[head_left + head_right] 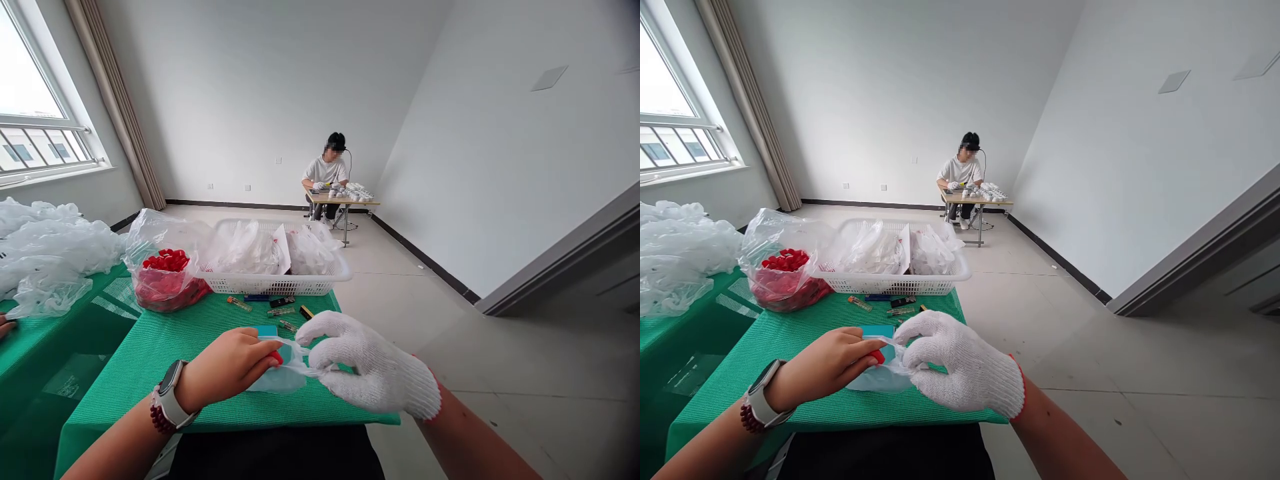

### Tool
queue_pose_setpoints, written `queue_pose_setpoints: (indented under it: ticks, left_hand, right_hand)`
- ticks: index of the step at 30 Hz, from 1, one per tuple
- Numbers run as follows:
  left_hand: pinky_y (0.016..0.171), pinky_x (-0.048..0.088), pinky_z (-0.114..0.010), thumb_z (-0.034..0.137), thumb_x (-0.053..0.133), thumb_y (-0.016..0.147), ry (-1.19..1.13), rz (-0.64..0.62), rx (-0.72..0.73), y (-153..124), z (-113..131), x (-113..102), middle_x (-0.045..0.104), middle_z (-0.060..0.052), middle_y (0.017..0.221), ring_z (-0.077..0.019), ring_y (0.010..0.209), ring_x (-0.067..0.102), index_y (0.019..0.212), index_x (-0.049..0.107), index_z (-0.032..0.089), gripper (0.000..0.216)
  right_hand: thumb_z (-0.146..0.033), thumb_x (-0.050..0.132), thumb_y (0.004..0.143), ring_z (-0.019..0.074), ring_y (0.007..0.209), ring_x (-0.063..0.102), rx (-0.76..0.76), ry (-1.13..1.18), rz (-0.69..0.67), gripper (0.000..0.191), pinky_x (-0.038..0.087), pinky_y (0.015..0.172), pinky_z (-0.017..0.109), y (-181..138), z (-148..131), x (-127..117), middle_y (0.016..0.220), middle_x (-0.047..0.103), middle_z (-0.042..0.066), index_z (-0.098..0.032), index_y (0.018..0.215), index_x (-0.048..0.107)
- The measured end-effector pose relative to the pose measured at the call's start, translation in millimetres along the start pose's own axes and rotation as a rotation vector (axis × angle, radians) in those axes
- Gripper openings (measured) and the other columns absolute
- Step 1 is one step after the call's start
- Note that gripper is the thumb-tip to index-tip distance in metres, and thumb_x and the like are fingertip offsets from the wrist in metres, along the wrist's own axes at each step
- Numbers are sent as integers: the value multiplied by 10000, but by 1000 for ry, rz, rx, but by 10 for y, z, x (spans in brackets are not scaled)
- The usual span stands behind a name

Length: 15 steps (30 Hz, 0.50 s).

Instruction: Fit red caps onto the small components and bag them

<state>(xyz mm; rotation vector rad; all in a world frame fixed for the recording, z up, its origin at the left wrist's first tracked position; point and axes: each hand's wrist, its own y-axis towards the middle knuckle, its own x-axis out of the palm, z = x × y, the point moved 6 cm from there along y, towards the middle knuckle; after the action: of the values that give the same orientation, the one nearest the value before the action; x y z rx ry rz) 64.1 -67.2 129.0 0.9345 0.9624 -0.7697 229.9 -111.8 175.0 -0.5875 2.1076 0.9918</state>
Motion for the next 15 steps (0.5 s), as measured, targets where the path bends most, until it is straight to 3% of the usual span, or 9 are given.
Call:
queue_pose_setpoints:
  ticks: [4,8,15]
  left_hand:
    - [605,437,-262,371,424,985,17,32,-8,10,-2,14,656,-38,727,-181,653,604,1167,601,205,303]
    - [619,442,-283,593,383,937,-45,90,25,-11,-35,-64,647,-53,755,-196,656,590,1286,525,194,548]
    - [680,468,-335,664,243,929,-564,477,86,4,-51,-373,564,-97,988,-195,767,549,1361,373,214,637]
  right_hand:
    - [-105,578,797,178,963,607,19,21,-3,99,495,903,355,3,10,31,1105,603,80,-194,779,617]
    - [-102,567,834,181,1007,611,47,62,72,110,506,900,334,28,58,10,1075,629,76,-194,786,605]
    - [-172,583,885,180,980,629,32,83,317,101,527,861,324,224,23,-72,1029,663,66,-214,948,649]
